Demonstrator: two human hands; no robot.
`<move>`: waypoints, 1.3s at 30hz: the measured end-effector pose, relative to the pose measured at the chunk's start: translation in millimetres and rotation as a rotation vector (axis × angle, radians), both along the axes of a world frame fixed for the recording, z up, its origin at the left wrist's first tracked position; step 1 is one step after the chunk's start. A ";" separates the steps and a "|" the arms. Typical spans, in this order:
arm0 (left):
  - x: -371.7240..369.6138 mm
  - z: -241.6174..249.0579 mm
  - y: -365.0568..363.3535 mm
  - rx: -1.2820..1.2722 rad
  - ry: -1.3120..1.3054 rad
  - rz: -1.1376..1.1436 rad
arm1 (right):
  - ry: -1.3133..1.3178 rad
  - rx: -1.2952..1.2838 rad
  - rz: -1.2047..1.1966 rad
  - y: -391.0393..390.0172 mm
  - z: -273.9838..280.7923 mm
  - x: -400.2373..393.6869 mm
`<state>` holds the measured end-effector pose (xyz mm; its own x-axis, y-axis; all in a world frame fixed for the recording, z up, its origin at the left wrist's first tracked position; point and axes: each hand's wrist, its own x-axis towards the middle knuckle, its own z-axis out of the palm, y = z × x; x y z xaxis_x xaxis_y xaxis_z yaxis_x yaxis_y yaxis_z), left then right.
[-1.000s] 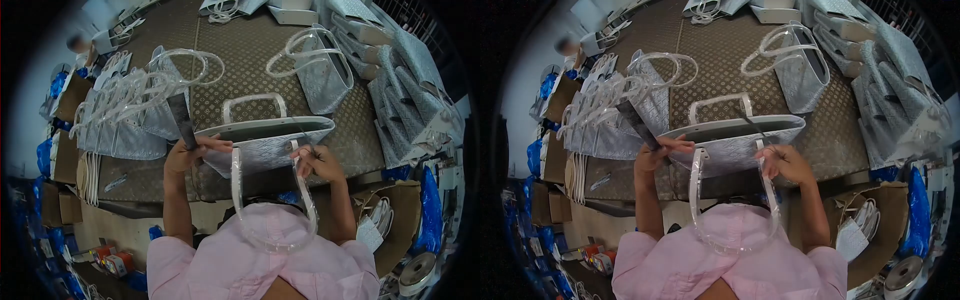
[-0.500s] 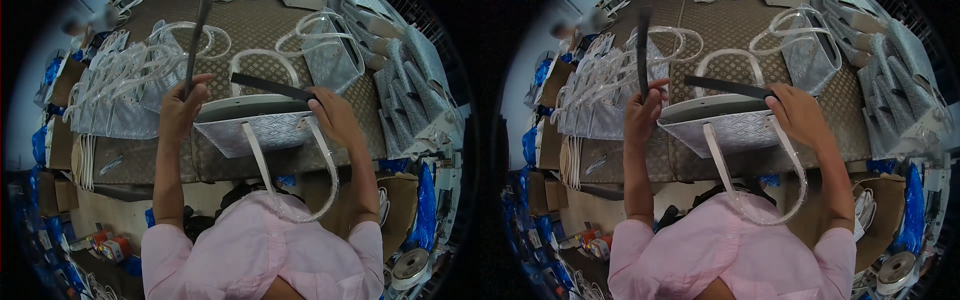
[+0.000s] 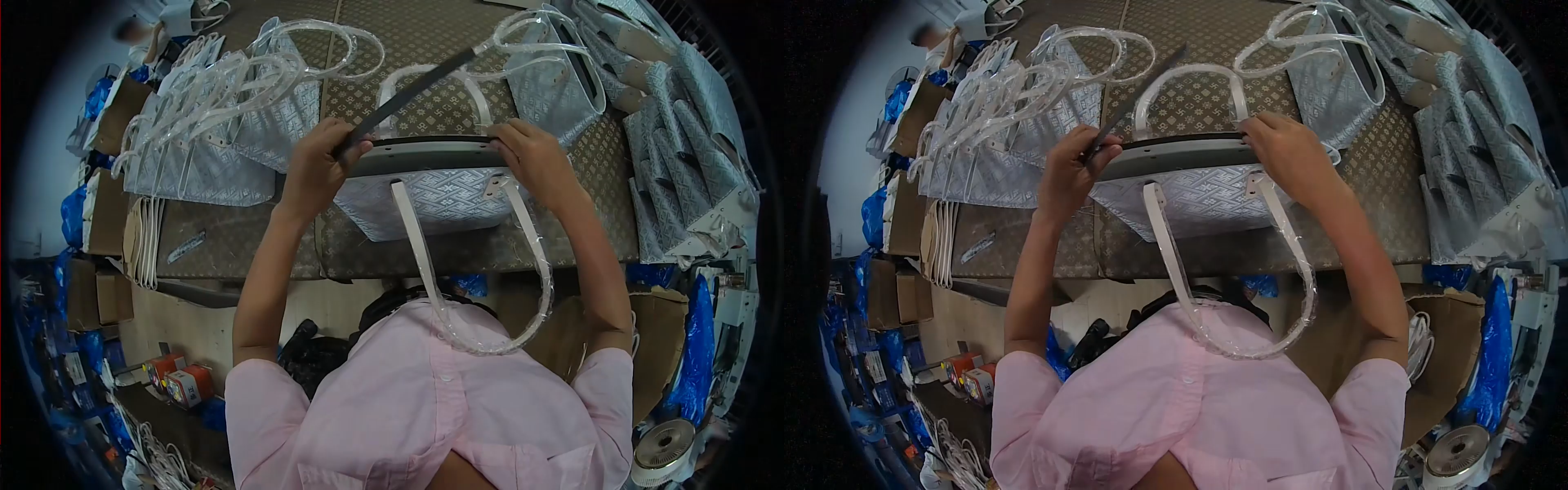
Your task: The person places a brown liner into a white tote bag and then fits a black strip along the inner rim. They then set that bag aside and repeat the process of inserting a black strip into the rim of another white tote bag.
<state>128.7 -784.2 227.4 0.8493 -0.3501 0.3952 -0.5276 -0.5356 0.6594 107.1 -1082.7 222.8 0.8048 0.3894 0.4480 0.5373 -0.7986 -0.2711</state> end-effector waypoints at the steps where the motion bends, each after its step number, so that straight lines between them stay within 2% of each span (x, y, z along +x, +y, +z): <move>1: -2.0 -0.5 0.5 0.040 -0.020 0.042 | 0.002 0.000 -0.005 -6.7 0.5 -2.2; 3: -1.0 -10.2 9.1 0.001 -0.043 0.027 | -0.070 -0.121 -0.057 -20.9 3.7 -7.3; 8: -4.8 -15.8 6.4 0.019 -0.079 0.074 | -0.006 -0.085 -0.065 -24.9 -4.1 -12.6; 10: -3.9 -16.4 9.3 0.101 0.129 0.078 | -0.009 -0.099 -0.072 -25.9 -6.9 -9.2; 13: 0.8 -26.4 8.7 0.052 0.130 0.057 | -0.040 -0.161 0.017 -28.7 -10.8 -3.1; 15: 0.5 -22.1 7.2 0.143 0.122 0.084 | 0.173 -0.156 -0.049 -26.3 -7.6 -1.4; 19: 2.0 -12.9 3.3 0.337 0.127 0.078 | 0.270 -0.302 -0.131 -18.0 5.8 0.7; 21: 2.7 -11.0 0.3 0.384 0.108 0.089 | 0.184 -0.385 -0.139 -14.8 4.8 4.1; 24: 3.5 -17.1 1.5 0.419 0.051 0.077 | 0.130 -0.329 -0.065 -22.4 -5.4 15.2; 27: 7.0 -15.9 -2.7 0.421 0.044 0.067 | 0.141 -0.391 -0.010 -24.6 -2.6 19.8; 29: 7.8 -15.5 -4.0 0.446 0.070 0.093 | 0.161 -0.409 -0.035 -21.1 -1.0 20.5; 34: 10.3 -21.3 -4.4 0.479 -0.085 0.137 | 0.199 -0.415 -0.078 -19.7 -8.9 25.2; 39: 10.9 -12.1 -11.4 0.584 0.000 0.177 | 0.127 -0.387 -0.128 -13.0 -8.0 21.4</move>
